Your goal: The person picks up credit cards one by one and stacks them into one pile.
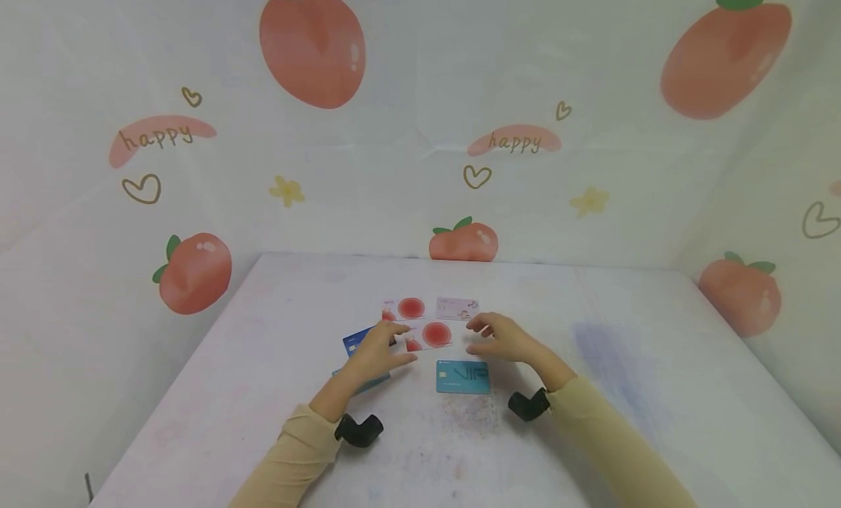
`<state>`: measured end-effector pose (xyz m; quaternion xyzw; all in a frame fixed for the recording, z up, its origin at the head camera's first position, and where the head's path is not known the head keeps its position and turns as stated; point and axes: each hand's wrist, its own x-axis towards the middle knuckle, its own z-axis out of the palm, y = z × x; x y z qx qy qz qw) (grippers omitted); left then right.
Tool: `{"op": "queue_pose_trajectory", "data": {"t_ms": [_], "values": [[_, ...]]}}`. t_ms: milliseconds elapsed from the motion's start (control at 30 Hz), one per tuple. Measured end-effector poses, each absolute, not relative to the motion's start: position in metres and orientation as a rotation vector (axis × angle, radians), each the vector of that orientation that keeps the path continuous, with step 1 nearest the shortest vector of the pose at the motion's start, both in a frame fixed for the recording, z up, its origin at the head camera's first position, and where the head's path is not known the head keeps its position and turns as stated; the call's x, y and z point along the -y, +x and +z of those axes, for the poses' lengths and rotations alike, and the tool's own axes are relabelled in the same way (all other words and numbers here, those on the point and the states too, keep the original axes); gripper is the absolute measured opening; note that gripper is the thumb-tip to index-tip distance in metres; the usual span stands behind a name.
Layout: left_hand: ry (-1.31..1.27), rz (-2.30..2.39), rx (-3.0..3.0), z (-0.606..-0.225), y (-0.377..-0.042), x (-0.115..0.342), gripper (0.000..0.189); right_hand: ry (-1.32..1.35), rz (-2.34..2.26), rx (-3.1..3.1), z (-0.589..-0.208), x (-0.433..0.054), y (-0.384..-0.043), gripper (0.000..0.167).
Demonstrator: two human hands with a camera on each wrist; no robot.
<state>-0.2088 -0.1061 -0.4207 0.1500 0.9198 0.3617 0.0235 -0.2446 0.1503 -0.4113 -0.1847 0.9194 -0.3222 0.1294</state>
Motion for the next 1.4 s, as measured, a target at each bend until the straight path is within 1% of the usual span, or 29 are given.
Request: {"op": "queue_pose_trajectory", "data": {"t_ms": [233, 433, 600, 900, 1200, 1400], "values": [[0.433, 1.14, -2.854, -0.421, -0.214, 0.109, 0.055, -0.478, -0.938, -2.644, -0.414, -0.144, -0.259, 0.043], [0.409, 1.11, -2.852, -0.422, -0.22, 0.11, 0.055, -0.456, -0.92, -2.641, -0.415, -0.137, -0.268, 0.043], [0.361, 1.054, -2.851, -0.423, -0.223, 0.11, 0.056, -0.477, -0.904, -2.639, -0.414, -0.131, -0.271, 0.043], [0.361, 1.014, -2.852, -0.424, -0.226, 0.109, 0.056, -0.51, -0.857, -2.645, -0.418, -0.121, -0.277, 0.044], [0.33, 0.955, -2.865, -0.425, -0.23, 0.107, 0.056, -0.453, -0.803, -2.642, -0.42, -0.115, -0.28, 0.047], [0.29, 0.933, -2.871, -0.426, -0.232, 0.106, 0.057, -0.423, -0.812, -2.637, -0.423, -0.114, -0.281, 0.046]]}}
